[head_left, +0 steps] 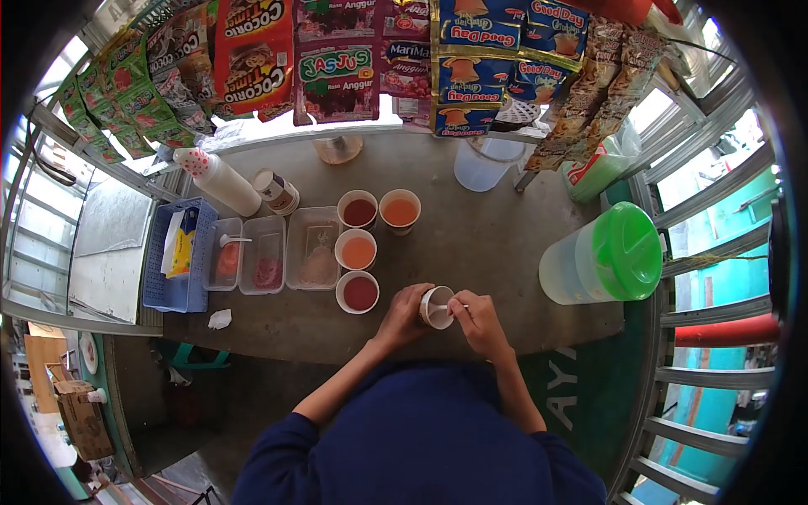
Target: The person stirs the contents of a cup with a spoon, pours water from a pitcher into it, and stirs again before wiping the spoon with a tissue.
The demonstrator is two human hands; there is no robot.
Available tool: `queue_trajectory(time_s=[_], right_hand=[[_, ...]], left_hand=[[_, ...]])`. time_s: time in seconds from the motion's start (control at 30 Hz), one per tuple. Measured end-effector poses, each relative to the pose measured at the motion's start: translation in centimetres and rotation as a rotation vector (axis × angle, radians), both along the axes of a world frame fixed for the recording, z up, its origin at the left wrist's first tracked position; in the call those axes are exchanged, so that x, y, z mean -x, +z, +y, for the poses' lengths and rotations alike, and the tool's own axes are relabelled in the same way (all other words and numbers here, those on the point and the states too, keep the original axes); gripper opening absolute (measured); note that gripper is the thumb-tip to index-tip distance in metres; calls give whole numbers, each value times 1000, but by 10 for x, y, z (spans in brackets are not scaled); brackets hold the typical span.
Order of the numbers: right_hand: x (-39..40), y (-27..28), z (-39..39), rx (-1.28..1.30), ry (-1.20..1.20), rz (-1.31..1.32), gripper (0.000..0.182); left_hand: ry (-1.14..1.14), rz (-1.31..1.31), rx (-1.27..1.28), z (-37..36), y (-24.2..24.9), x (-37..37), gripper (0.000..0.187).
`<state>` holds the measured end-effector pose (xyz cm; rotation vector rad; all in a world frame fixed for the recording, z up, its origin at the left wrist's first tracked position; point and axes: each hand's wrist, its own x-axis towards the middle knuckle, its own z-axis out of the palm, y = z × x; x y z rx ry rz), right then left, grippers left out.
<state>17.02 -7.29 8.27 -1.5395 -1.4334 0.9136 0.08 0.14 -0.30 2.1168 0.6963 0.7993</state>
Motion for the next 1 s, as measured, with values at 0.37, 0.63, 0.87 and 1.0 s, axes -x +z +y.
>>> queue_trajectory(time_s=[0.37, 0.63, 0.87, 1.0], right_hand=[[2, 7, -1, -84, -15, -258, 25], [0, 4, 0, -95, -29, -191, 26], [0, 3, -1, -110, -17, -246, 26], [-1, -3, -1, -5, -9, 23, 25]], left_hand=[[2, 17, -9, 0, -2, 0, 79], [-5, 7, -13, 0, -2, 0, 79], [-7, 11, -12, 0, 0, 0, 79], [0, 8, -1, 0, -1, -1, 80]])
